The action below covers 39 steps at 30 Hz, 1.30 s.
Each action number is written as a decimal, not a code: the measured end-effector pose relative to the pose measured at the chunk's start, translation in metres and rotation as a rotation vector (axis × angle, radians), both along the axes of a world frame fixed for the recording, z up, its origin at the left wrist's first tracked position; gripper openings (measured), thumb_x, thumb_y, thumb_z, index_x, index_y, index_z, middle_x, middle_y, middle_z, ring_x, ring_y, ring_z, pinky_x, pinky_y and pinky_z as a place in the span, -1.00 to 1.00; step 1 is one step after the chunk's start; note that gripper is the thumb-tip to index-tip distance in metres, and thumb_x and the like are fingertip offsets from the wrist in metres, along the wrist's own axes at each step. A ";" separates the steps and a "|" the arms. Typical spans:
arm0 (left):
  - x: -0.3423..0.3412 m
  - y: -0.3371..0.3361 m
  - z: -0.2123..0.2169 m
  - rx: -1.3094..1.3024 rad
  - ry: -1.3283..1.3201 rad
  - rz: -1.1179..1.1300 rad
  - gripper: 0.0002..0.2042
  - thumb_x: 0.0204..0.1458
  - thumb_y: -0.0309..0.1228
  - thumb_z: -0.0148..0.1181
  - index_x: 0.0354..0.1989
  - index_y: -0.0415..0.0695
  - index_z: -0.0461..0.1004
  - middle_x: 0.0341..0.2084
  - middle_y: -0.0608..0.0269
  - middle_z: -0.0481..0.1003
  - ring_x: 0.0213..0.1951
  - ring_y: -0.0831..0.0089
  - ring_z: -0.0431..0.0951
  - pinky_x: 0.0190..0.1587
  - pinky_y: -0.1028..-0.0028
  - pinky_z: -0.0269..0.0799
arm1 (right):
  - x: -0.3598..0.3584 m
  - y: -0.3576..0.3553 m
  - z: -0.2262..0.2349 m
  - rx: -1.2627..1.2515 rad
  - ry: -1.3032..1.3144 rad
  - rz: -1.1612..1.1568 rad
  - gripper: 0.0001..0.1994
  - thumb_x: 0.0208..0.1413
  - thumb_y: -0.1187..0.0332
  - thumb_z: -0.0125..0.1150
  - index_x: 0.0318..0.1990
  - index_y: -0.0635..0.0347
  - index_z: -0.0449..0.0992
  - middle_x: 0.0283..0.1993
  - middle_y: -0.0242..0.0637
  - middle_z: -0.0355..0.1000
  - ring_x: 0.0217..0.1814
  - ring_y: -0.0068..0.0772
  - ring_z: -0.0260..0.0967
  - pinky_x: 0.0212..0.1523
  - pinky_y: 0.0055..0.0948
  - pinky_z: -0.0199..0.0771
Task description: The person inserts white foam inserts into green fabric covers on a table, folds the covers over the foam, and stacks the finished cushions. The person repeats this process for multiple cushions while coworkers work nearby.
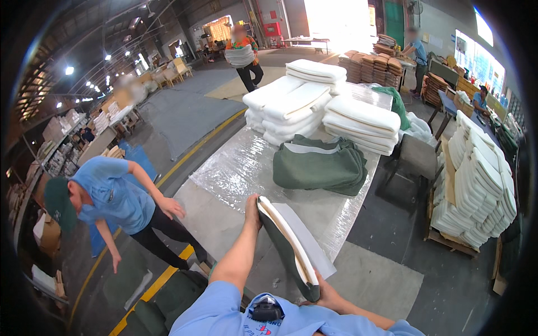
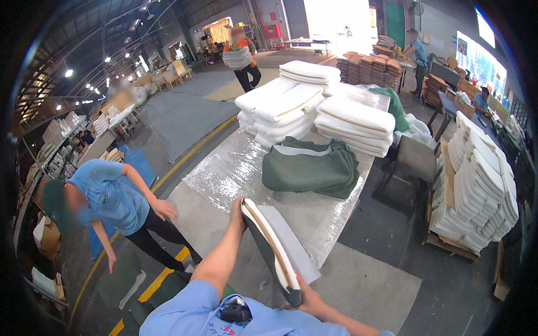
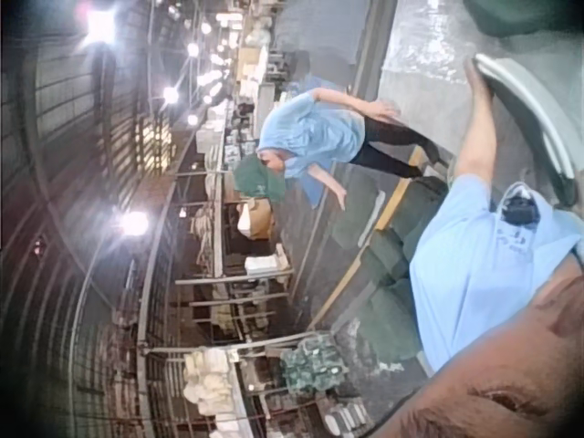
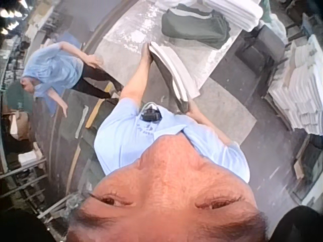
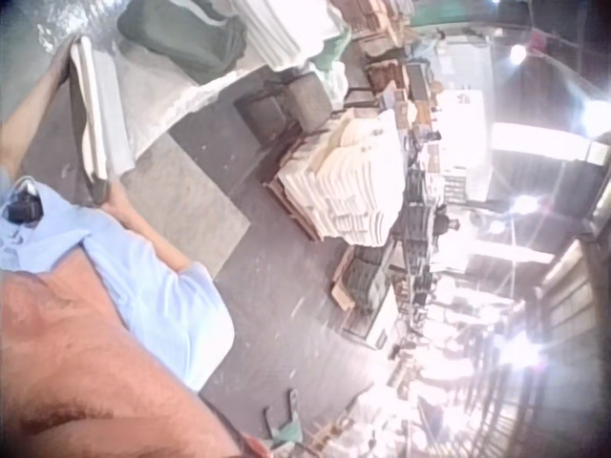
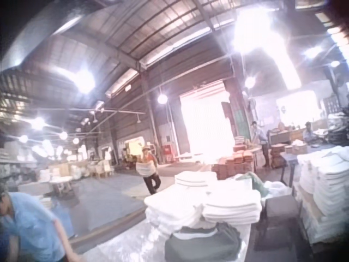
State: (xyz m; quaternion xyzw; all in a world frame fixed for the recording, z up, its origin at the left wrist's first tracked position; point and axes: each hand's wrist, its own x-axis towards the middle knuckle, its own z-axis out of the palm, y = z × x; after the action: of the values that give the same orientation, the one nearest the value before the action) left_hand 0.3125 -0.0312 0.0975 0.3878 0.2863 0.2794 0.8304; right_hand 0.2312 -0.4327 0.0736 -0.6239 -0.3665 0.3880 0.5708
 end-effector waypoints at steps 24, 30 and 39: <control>0.031 0.009 -0.008 0.682 0.317 0.136 -0.58 0.36 -0.15 -0.08 -0.08 -0.29 0.56 -0.08 -0.03 0.56 0.04 0.18 0.51 0.22 0.27 0.34 | 0.056 0.023 0.026 -0.302 0.087 0.495 0.03 0.28 -0.19 0.31 0.68 -0.05 -0.19 0.60 0.06 0.12 0.44 -0.07 0.29 0.41 -0.21 0.31; 0.045 0.008 -0.020 0.674 0.411 0.134 -0.58 0.34 -0.10 -0.02 -0.10 -0.27 0.56 -0.16 0.00 0.59 -0.02 0.20 0.54 0.16 0.26 0.38 | 0.073 0.025 0.037 -0.365 -0.038 0.486 -0.03 0.30 -0.16 0.30 0.67 -0.04 -0.11 0.40 0.04 0.41 0.26 -0.15 0.48 0.30 -0.23 0.44; 0.056 0.001 -0.026 0.495 0.292 0.101 -0.65 0.35 -0.11 0.06 -0.11 -0.17 0.56 -0.22 0.25 0.55 -0.09 0.41 0.51 0.05 0.37 0.42 | 0.071 0.020 0.044 -0.393 -0.111 0.385 -0.07 0.28 -0.14 0.33 0.61 0.18 0.06 0.52 0.01 0.31 0.50 -0.10 0.32 0.41 -0.22 0.36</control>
State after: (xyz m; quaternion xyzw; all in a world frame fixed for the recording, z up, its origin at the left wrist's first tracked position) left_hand 0.3687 -0.0299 0.0717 0.6001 0.3449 0.3230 0.6455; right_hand 0.3026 -0.4131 0.1181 -0.6617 -0.4269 0.5182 0.3337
